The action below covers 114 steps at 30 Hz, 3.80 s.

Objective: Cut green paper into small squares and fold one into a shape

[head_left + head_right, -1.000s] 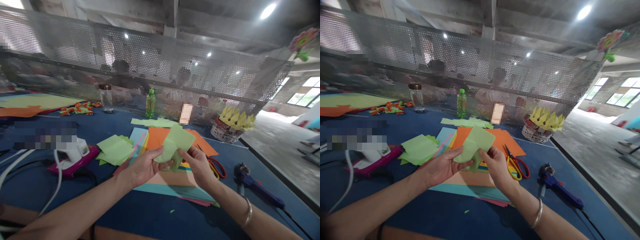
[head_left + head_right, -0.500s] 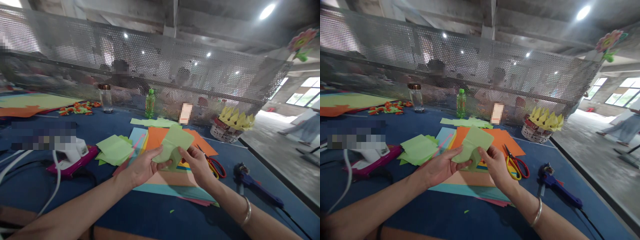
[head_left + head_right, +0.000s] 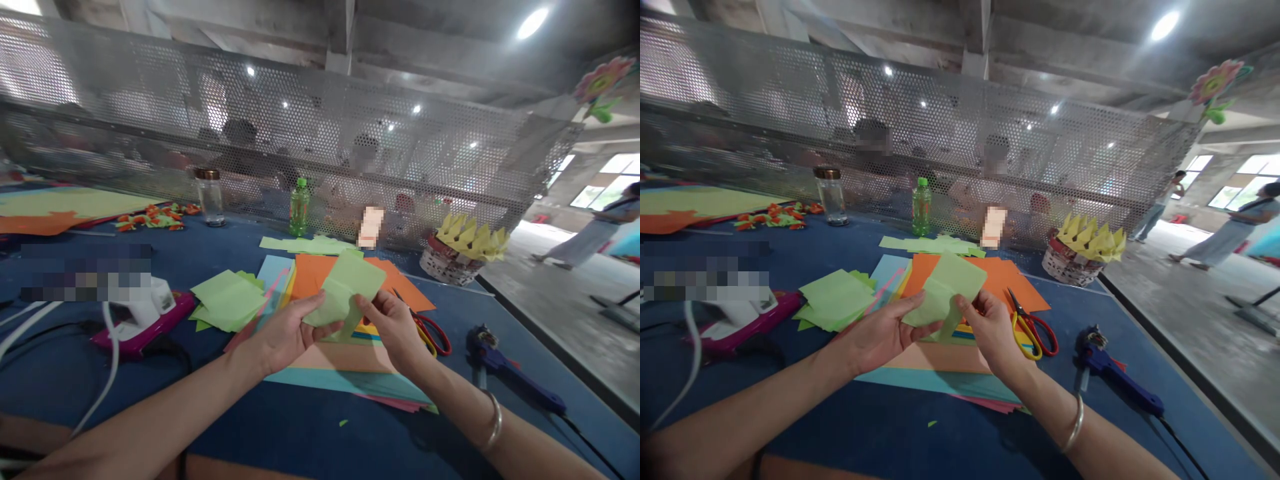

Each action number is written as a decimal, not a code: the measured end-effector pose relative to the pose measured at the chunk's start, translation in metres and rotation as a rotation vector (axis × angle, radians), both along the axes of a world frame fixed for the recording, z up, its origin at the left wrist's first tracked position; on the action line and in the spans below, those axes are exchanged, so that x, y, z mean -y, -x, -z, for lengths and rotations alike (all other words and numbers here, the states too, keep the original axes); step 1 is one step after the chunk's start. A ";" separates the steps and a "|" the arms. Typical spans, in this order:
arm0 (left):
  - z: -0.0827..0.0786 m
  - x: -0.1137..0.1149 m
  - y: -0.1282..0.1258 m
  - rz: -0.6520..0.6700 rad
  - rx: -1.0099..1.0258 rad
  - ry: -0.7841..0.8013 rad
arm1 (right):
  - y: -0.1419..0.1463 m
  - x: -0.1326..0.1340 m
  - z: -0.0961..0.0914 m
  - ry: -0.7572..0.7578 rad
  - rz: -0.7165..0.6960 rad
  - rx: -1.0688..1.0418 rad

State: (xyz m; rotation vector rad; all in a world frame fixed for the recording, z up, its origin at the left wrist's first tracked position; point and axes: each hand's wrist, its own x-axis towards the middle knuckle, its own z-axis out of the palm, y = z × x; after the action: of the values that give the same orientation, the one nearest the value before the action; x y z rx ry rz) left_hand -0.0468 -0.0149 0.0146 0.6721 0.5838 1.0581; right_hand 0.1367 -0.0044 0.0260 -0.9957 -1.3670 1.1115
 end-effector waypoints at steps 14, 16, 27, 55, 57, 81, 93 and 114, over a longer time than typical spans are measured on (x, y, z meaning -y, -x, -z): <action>-0.001 0.001 0.000 0.008 -0.012 -0.018 | -0.001 0.000 -0.001 -0.010 -0.006 0.028; 0.001 0.000 0.000 0.001 -0.009 -0.029 | -0.001 0.001 -0.001 -0.015 -0.005 0.040; 0.001 -0.001 0.001 -0.086 0.035 -0.075 | -0.005 -0.004 0.009 -0.029 -0.018 0.122; 0.004 -0.001 0.000 -0.072 -0.011 -0.137 | -0.008 -0.003 0.010 -0.167 0.141 0.217; 0.004 0.000 -0.001 -0.072 -0.013 -0.143 | -0.006 -0.003 0.010 -0.111 0.116 0.142; 0.004 0.000 -0.002 -0.081 -0.005 -0.136 | -0.003 -0.001 0.006 0.037 0.093 0.007; 0.003 0.001 -0.002 -0.088 -0.009 -0.121 | -0.004 0.000 0.005 -0.012 0.095 0.028; 0.006 -0.002 0.000 -0.073 -0.010 -0.099 | -0.001 0.002 0.000 0.015 0.039 -0.003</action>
State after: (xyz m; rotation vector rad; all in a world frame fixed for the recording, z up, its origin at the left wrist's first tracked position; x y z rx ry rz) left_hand -0.0469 -0.0125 0.0087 0.7477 0.5705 1.1581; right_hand 0.1375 -0.0064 0.0258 -1.0267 -1.3333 1.0957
